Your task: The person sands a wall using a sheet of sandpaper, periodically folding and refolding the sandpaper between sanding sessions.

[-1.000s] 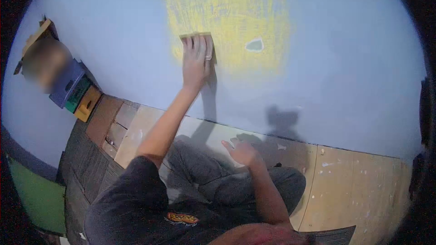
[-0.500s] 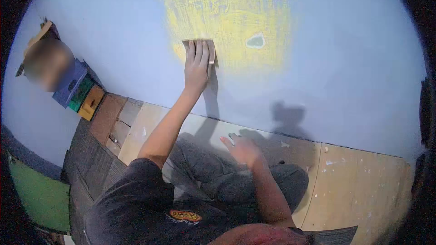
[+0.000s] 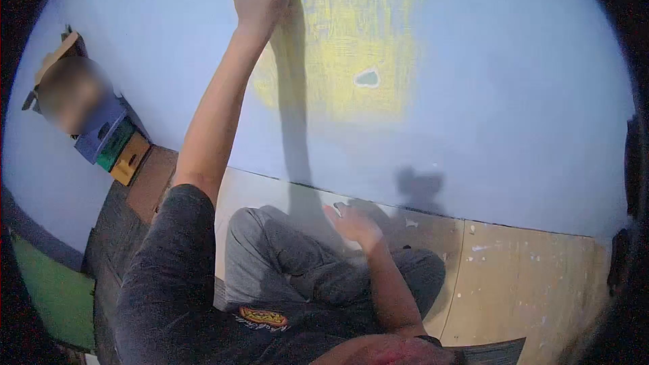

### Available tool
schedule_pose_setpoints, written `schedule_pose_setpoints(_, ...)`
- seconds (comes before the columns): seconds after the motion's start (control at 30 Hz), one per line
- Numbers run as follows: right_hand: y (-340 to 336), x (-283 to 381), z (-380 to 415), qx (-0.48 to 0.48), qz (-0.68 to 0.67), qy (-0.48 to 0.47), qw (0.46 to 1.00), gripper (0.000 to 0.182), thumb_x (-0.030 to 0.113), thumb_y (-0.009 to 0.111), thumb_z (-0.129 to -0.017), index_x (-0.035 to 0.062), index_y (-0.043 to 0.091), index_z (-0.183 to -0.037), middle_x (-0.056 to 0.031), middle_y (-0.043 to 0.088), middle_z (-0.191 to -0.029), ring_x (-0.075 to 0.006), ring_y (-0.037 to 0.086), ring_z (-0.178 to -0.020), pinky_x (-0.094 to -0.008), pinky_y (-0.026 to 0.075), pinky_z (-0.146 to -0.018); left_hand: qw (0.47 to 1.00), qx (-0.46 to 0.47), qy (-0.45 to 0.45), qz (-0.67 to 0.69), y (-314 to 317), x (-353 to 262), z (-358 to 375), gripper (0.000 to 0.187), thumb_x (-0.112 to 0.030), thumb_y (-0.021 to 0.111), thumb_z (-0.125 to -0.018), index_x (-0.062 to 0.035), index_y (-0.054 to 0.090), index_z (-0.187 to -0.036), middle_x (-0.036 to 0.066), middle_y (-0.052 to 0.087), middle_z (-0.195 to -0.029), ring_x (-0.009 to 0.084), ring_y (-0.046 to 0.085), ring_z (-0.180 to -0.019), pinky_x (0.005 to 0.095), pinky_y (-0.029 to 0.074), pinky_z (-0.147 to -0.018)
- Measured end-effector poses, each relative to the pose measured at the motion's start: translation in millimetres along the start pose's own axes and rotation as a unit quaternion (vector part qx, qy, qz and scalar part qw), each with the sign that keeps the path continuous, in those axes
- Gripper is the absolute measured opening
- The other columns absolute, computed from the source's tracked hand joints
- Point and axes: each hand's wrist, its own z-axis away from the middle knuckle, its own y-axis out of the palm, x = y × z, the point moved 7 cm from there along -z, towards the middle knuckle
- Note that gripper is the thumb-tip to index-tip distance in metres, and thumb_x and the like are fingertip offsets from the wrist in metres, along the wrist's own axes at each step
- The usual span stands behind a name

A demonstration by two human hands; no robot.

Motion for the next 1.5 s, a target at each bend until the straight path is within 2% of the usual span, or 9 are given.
schedule_pose_setpoints(0.17, 0, 8, 5, 0.042, 0.016, 0.002, 0.999, 0.076, 0.065, 0.033, -0.100, 0.0021, 0.055, -0.137, -0.0298, 0.060, -0.129, -0.0466, 0.055, -0.123, -0.0535, 0.042, -0.106, 0.995, -0.003, 0.046, -0.089, 14, -34, 84, 0.060, -0.005, 0.056, -0.090, -0.0022, 0.040, -0.148, 0.019, 0.047, -0.149, 0.0399, 0.046, -0.137, 0.0418, 0.055, -0.096)
schedule_pose_setpoints(0.47, 37, -18, -24, 0.058, 0.046, -0.010, 0.997, 0.080, 0.065, 0.032, -0.101, -0.0033, 0.054, -0.135, -0.0346, 0.058, -0.129, -0.0516, 0.052, -0.124, -0.0564, 0.040, -0.108, 0.967, 0.251, 0.006, 0.045, 19, -37, 315, 0.060, -0.009, 0.056, -0.087, 0.0018, 0.044, -0.145, 0.019, 0.046, -0.149, 0.0427, 0.037, -0.141, 0.0529, 0.032, -0.117)
schedule_pose_setpoints(0.5, 26, -7, -19, 0.040, 0.076, -0.002, 0.996, 0.068, 0.058, 0.040, -0.100, 0.0009, 0.061, -0.131, -0.0291, 0.058, -0.132, -0.0408, 0.055, -0.123, -0.0492, 0.043, -0.106, 0.960, 0.273, 0.007, 0.056, 14, -34, 324, 0.060, -0.010, 0.056, -0.087, 0.0008, 0.044, -0.146, 0.018, 0.045, -0.149, 0.0424, 0.037, -0.141, 0.0525, 0.032, -0.117)
schedule_pose_setpoints(0.77, -12, 19, -23, -0.255, -0.017, -0.148, 0.955, 0.090, 0.028, 0.075, -0.084, 0.0087, 0.026, -0.157, -0.0247, 0.040, -0.151, -0.0442, 0.042, -0.137, -0.0518, 0.038, -0.112, 0.822, 0.485, -0.118, 0.275, -47, -66, 423, 0.039, -0.029, 0.050, -0.103, -0.0120, 0.057, -0.137, 0.021, 0.061, -0.131, 0.0390, 0.058, -0.117, 0.0505, 0.045, -0.098)
schedule_pose_setpoints(0.8, -9, 18, -27, -0.244, 0.012, -0.147, 0.959, 0.089, 0.027, 0.074, -0.084, 0.0100, 0.026, -0.157, -0.0243, 0.042, -0.151, -0.0433, 0.042, -0.138, -0.0519, 0.037, -0.112, 0.748, 0.610, -0.138, 0.222, -30, -72, 470, 0.034, -0.026, 0.052, -0.098, -0.0096, 0.062, -0.127, 0.018, 0.067, -0.120, 0.0402, 0.061, -0.111, 0.0501, 0.047, -0.095)
schedule_pose_setpoints(0.97, 36, -20, -43, -0.117, 0.061, -0.087, 0.987, 0.064, 0.029, 0.065, -0.089, 0.0119, 0.044, -0.147, -0.0232, 0.055, -0.138, -0.0429, 0.052, -0.126, -0.0507, 0.042, -0.105, 0.765, 0.572, -0.015, 0.294, -45, -120, 502, 0.039, -0.043, 0.048, -0.102, -0.0126, 0.066, -0.118, 0.013, 0.069, -0.099, 0.0344, 0.065, -0.098, 0.0479, 0.050, -0.083)
schedule_pose_setpoints(1.2, 36, -25, -54, -0.040, 0.163, 0.011, 0.986, 0.032, 0.031, 0.063, -0.091, 0.0023, 0.072, -0.101, -0.0228, 0.069, -0.106, -0.0422, 0.063, -0.103, -0.0518, 0.049, -0.090, 0.706, 0.523, -0.140, 0.456, -44, -111, 535, 0.036, -0.041, 0.049, -0.102, -0.0128, 0.067, -0.117, 0.017, 0.068, -0.108, 0.0403, 0.062, -0.106, 0.0505, 0.048, -0.092)
schedule_pose_setpoints(1.33, 37, -63, -62, -0.060, 0.170, 0.015, 0.983, 0.027, 0.025, 0.065, -0.087, 0.0028, 0.071, -0.101, -0.0222, 0.069, -0.105, -0.0413, 0.064, -0.101, -0.0492, 0.050, -0.088, 0.664, 0.583, -0.189, 0.427, -30, -111, 563, 0.034, -0.038, 0.053, -0.100, -0.0106, 0.067, -0.116, 0.018, 0.069, -0.104, 0.0402, 0.063, -0.104, 0.0500, 0.049, -0.090)
schedule_pose_setpoints(1.5, 75, -81, -63, 0.031, 0.203, 0.007, 0.979, 0.058, 0.024, 0.069, -0.080, 0.0133, 0.056, -0.135, -0.0220, 0.067, -0.117, -0.0395, 0.063, -0.111, -0.0500, 0.049, -0.095, 0.688, 0.675, 0.015, 0.266, -6, -136, 619, 0.030, -0.033, 0.055, -0.097, -0.0120, 0.074, -0.106, 0.018, 0.072, -0.095, 0.0356, 0.070, -0.093, 0.0490, 0.054, -0.083)
